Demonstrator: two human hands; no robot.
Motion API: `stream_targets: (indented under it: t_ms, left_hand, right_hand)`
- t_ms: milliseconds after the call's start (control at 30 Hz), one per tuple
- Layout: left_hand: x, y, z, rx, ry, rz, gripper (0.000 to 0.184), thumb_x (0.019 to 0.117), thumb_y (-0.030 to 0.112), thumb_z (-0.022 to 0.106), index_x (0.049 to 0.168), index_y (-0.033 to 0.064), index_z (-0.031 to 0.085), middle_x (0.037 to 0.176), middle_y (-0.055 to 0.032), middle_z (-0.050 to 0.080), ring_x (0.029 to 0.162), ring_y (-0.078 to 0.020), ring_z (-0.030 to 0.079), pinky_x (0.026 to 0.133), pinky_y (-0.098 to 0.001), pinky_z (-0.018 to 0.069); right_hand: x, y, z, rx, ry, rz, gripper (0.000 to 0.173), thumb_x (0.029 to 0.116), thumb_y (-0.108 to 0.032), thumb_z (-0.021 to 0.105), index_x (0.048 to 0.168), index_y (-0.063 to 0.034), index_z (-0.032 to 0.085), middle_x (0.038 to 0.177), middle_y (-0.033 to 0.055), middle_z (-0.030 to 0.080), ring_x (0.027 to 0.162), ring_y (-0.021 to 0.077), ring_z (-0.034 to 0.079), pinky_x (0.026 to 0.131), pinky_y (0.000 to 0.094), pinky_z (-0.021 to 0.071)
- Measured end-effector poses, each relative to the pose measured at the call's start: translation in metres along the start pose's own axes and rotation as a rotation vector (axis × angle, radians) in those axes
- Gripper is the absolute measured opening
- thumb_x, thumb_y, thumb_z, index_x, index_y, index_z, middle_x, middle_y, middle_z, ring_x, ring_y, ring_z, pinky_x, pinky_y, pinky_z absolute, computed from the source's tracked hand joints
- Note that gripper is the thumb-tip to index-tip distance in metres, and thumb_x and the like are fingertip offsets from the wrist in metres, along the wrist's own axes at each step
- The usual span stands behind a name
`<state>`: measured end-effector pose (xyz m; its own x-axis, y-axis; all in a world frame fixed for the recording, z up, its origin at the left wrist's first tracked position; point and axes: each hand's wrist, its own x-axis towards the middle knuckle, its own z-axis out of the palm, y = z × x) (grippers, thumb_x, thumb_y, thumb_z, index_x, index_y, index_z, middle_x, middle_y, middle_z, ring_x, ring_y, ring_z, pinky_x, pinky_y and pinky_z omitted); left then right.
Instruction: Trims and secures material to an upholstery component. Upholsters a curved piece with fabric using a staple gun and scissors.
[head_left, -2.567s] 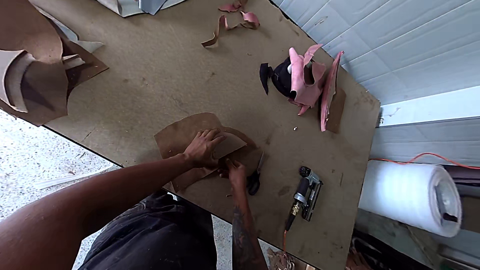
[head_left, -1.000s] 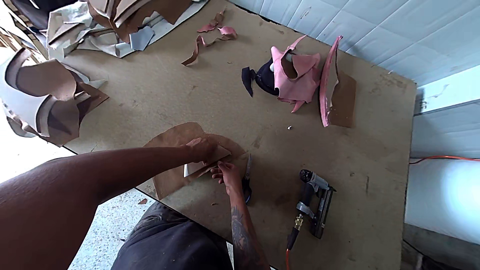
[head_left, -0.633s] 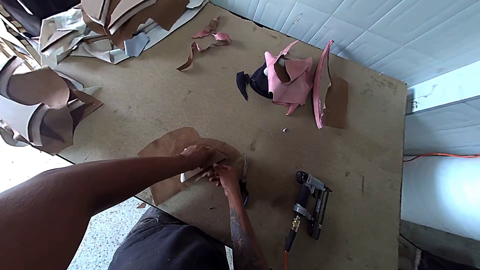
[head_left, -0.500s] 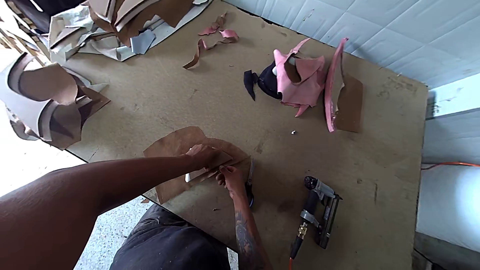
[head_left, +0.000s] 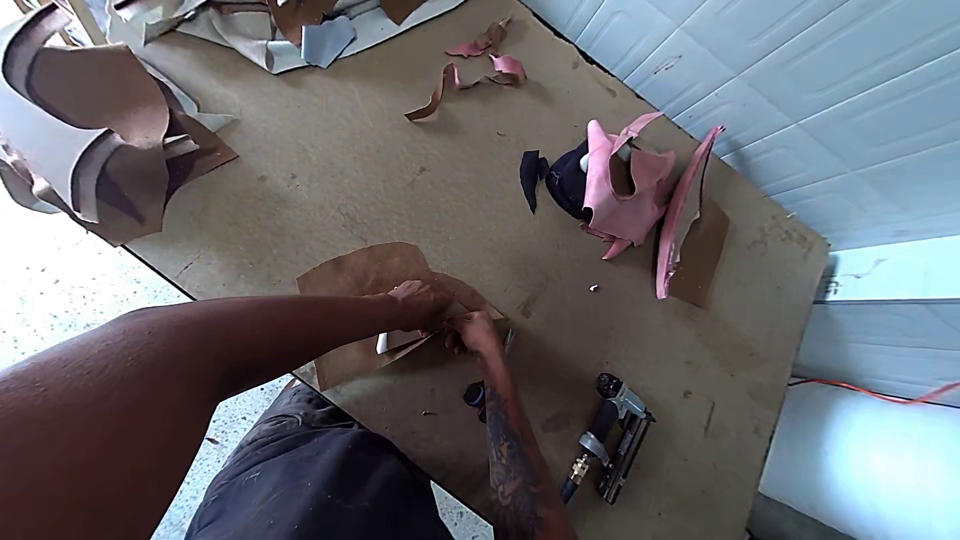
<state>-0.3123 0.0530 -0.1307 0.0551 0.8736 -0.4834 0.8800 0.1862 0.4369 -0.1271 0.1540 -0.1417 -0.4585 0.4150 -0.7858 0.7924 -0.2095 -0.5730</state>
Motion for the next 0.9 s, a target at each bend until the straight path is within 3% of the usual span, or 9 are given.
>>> stream_targets:
  t_ms: [100,200,267,367,500,633,700,800,900]
  left_hand:
    - [-0.002,0.001,-0.006,-0.040,-0.048,-0.030,0.047,0.0942,0.056,0.064,0.121,0.0175,0.061,0.101,-0.0052,0.071,0.097,-0.0266,0.070,0.083,-0.0534,0.0570]
    - [0.005,0.003,-0.004,-0.017,-0.007,-0.063,0.069,0.0874,0.072,0.060,0.131,0.0184,0.058,0.102,-0.0057,0.072,0.097,-0.0264,0.071,0.083,-0.0529,0.0574]
    - [0.006,0.002,0.000,0.022,0.031,-0.058,0.074,0.0825,0.066,0.072,0.136,0.0184,0.054,0.102,-0.0064,0.071,0.095,-0.0276,0.071,0.081,-0.0525,0.0583]
    - [0.006,0.004,-0.002,0.056,0.036,-0.041,0.059,0.0852,0.057,0.075,0.125,0.0180,0.057,0.098,-0.0050,0.070,0.092,-0.0266,0.070,0.079,-0.0507,0.0580]
    - [0.009,0.002,-0.003,0.042,0.035,-0.043,0.042,0.0895,0.048,0.075,0.116,0.0186,0.062,0.097,-0.0035,0.069,0.092,-0.0248,0.069,0.081,-0.0504,0.0579]
    - [0.012,-0.001,-0.002,0.027,0.031,-0.083,0.045,0.0846,0.045,0.081,0.117,0.0209,0.062,0.099,-0.0027,0.070,0.093,-0.0248,0.070,0.080,-0.0515,0.0584]
    - [0.011,0.000,-0.001,0.003,0.029,-0.095,0.044,0.0839,0.044,0.081,0.116,0.0209,0.062,0.097,-0.0032,0.070,0.092,-0.0259,0.070,0.078,-0.0528,0.0582]
    - [0.013,0.001,-0.002,-0.016,0.039,-0.096,0.050,0.0836,0.043,0.082,0.125,0.0213,0.062,0.101,-0.0062,0.072,0.094,-0.0297,0.071,0.078,-0.0561,0.0583]
    - [0.014,-0.001,0.000,0.003,0.051,-0.108,0.055,0.0830,0.045,0.082,0.129,0.0224,0.061,0.102,-0.0067,0.072,0.094,-0.0304,0.071,0.078,-0.0564,0.0589]
  right_hand:
    - [-0.003,0.004,-0.002,0.008,0.004,0.002,0.036,0.0971,-0.045,0.067,0.105,-0.0109,0.075,0.074,0.0079,0.073,0.050,0.0134,0.061,0.046,0.0280,0.0481]
    - [0.008,-0.010,0.002,0.000,0.016,0.012,0.036,0.0963,-0.039,0.071,0.097,-0.0031,0.075,0.070,0.0117,0.073,0.049,0.0177,0.064,0.044,0.0308,0.0515]
    - [0.015,-0.015,0.006,-0.061,0.037,-0.003,0.035,0.0936,-0.038,0.075,0.091,-0.0026,0.075,0.064,0.0090,0.070,0.047,0.0152,0.060,0.045,0.0306,0.0500]
    - [0.022,-0.015,0.005,-0.138,0.075,-0.026,0.037,0.0886,-0.043,0.079,0.090,-0.0060,0.076,0.062,0.0055,0.065,0.047,0.0138,0.055,0.049,0.0335,0.0488]
    - [0.016,-0.004,0.002,-0.017,0.141,-0.176,0.036,0.0938,-0.043,0.074,0.104,-0.0080,0.076,0.064,0.0060,0.066,0.049,0.0156,0.059,0.049,0.0338,0.0522]
    - [-0.062,0.076,-0.068,0.068,0.702,-0.450,0.031,0.0983,-0.032,0.070,0.116,-0.0070,0.071,0.096,0.0065,0.076,0.082,0.0184,0.075,0.072,0.0388,0.0655]
    - [-0.106,0.142,-0.117,-0.073,0.996,-0.351,0.046,0.0946,-0.033,0.074,0.126,-0.0008,0.066,0.114,0.0156,0.071,0.104,0.0253,0.070,0.092,0.0448,0.0595]
    - [-0.128,0.212,-0.147,-0.210,1.116,-0.084,0.082,0.0802,-0.044,0.086,0.143,-0.0020,0.054,0.134,0.0283,0.056,0.123,0.0428,0.055,0.101,0.0604,0.0483]
    - [-0.114,0.224,-0.154,-0.284,1.130,-0.041,0.089,0.0728,-0.033,0.093,0.147,-0.0060,0.052,0.142,0.0293,0.048,0.131,0.0452,0.049,0.104,0.0616,0.0470]
